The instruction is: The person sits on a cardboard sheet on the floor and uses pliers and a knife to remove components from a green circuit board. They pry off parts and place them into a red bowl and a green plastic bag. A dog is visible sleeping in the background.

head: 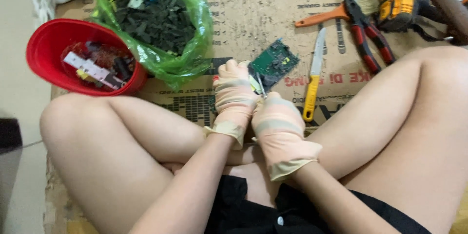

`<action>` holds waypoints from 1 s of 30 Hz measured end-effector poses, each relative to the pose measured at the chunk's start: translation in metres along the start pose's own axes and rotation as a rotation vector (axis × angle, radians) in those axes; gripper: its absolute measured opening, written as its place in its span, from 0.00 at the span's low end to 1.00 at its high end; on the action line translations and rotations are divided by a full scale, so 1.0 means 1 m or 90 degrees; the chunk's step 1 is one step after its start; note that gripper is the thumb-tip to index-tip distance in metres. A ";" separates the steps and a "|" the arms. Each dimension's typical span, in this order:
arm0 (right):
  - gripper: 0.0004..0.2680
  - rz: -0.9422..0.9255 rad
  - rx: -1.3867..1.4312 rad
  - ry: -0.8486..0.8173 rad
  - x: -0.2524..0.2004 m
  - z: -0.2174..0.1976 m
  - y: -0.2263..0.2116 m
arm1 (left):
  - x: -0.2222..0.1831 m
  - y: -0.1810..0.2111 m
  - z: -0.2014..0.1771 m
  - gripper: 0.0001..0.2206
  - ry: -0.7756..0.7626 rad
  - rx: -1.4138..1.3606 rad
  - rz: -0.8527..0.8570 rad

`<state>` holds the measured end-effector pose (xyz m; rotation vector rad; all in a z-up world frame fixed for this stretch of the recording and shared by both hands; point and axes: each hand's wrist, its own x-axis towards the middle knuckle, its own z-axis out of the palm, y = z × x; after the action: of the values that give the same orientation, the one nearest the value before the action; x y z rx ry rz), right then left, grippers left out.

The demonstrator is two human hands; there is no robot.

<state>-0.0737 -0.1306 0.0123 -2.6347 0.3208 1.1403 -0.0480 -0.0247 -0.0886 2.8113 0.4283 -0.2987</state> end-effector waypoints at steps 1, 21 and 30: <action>0.15 -0.008 0.013 0.020 0.006 0.003 0.001 | 0.003 -0.001 0.002 0.32 -0.007 0.013 0.002; 0.15 -0.051 0.952 -0.051 0.010 -0.059 0.075 | -0.002 0.028 -0.018 0.16 0.113 0.170 0.227; 0.12 -0.029 0.997 -0.024 -0.002 -0.071 0.072 | 0.000 0.026 -0.003 0.15 0.159 0.097 0.170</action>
<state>-0.0477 -0.2211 0.0507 -1.2028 0.7325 0.4664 -0.0394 -0.0479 -0.0791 3.0208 0.0772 0.0811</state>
